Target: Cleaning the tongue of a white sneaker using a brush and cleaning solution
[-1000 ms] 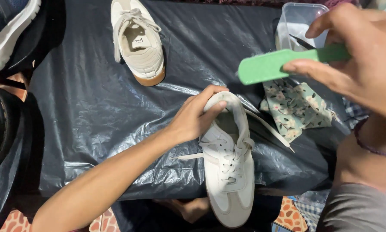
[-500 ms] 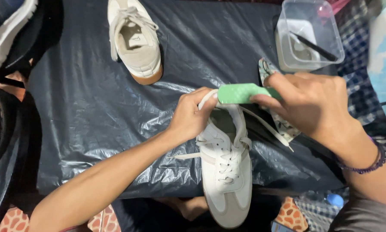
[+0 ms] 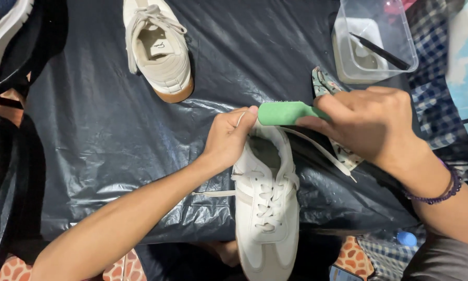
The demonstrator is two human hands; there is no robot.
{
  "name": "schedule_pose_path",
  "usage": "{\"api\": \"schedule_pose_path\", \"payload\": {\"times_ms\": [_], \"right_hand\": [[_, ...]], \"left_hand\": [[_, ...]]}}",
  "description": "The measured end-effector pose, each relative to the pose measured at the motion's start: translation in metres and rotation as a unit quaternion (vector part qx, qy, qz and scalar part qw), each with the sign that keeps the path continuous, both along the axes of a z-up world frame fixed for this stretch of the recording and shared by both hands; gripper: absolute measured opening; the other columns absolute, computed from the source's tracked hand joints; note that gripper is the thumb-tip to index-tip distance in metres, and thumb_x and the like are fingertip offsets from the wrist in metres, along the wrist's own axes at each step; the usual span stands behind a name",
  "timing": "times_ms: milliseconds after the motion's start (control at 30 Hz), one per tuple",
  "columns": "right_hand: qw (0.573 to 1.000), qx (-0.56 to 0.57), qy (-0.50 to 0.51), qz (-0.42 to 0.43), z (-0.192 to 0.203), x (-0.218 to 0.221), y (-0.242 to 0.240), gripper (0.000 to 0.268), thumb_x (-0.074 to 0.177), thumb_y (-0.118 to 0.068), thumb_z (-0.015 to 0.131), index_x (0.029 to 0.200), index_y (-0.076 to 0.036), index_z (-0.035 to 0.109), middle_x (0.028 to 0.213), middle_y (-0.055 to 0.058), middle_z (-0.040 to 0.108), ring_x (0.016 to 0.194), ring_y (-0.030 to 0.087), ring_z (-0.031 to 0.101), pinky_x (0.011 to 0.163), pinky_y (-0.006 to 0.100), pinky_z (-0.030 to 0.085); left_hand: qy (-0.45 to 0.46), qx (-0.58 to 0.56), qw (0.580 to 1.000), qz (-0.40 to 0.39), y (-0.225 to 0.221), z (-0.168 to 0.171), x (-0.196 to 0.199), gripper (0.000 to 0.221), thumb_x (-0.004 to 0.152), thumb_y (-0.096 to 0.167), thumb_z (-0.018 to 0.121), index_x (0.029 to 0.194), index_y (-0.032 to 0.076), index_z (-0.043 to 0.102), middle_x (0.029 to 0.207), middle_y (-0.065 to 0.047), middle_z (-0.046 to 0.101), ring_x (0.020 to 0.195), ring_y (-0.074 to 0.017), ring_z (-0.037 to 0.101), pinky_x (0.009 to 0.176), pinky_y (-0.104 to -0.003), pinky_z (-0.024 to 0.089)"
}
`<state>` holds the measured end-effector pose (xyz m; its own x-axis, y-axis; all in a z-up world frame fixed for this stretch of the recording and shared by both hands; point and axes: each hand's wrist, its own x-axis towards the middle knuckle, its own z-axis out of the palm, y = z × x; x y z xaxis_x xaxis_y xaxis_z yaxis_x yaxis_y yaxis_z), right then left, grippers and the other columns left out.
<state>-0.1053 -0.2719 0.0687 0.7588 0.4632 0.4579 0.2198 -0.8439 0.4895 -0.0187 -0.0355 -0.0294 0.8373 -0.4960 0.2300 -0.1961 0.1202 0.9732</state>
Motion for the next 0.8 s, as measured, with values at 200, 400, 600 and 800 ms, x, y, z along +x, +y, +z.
{"api": "schedule_pose_path", "payload": {"times_ms": [200,400,600,800], "right_hand": [[0.998,0.009,0.013,0.064,0.01,-0.002,0.013,0.041,0.106,-0.052,0.077,0.088,-0.017,0.067,0.065,-0.01,0.051,0.047,0.009,0.043,0.049,0.025,0.034],[0.99,0.063,0.068,0.11,0.01,-0.01,0.027,0.031,0.095,-0.046,0.08,0.09,-0.016,0.074,0.065,-0.006,0.042,0.05,0.012,0.04,0.049,0.026,0.036],[0.997,0.034,0.024,0.068,-0.001,0.002,0.02,0.04,0.104,-0.047,0.081,0.084,-0.015,0.065,0.064,-0.007,0.051,0.051,0.012,0.054,0.049,0.027,0.038],[0.992,0.099,0.019,0.072,-0.002,0.002,0.026,0.044,0.104,-0.041,0.08,0.076,-0.013,0.061,0.062,-0.005,0.057,0.051,0.014,0.057,0.046,0.03,0.036]], "left_hand": [[0.034,0.004,0.999,0.004,0.0,-0.001,-0.001,0.047,0.103,0.025,0.05,0.062,0.002,0.046,0.072,0.003,0.05,0.063,-0.0081,0.041,0.06,-0.025,0.038],[0.045,0.027,0.999,0.002,0.002,0.006,-0.003,0.045,0.103,0.025,0.05,0.063,0.004,0.047,0.071,0.003,0.048,0.063,-0.0081,0.04,0.06,-0.025,0.039],[0.079,0.023,0.996,-0.026,0.005,0.014,0.004,0.046,0.103,0.029,0.046,0.09,-0.006,0.074,0.085,0.001,0.061,0.07,-0.0079,0.047,0.066,-0.024,0.04],[0.079,0.038,0.996,-0.006,0.005,-0.001,0.011,0.045,0.104,0.031,0.046,0.07,0.004,0.054,0.066,0.005,0.047,0.062,-0.0066,0.038,0.058,-0.025,0.037]]}}
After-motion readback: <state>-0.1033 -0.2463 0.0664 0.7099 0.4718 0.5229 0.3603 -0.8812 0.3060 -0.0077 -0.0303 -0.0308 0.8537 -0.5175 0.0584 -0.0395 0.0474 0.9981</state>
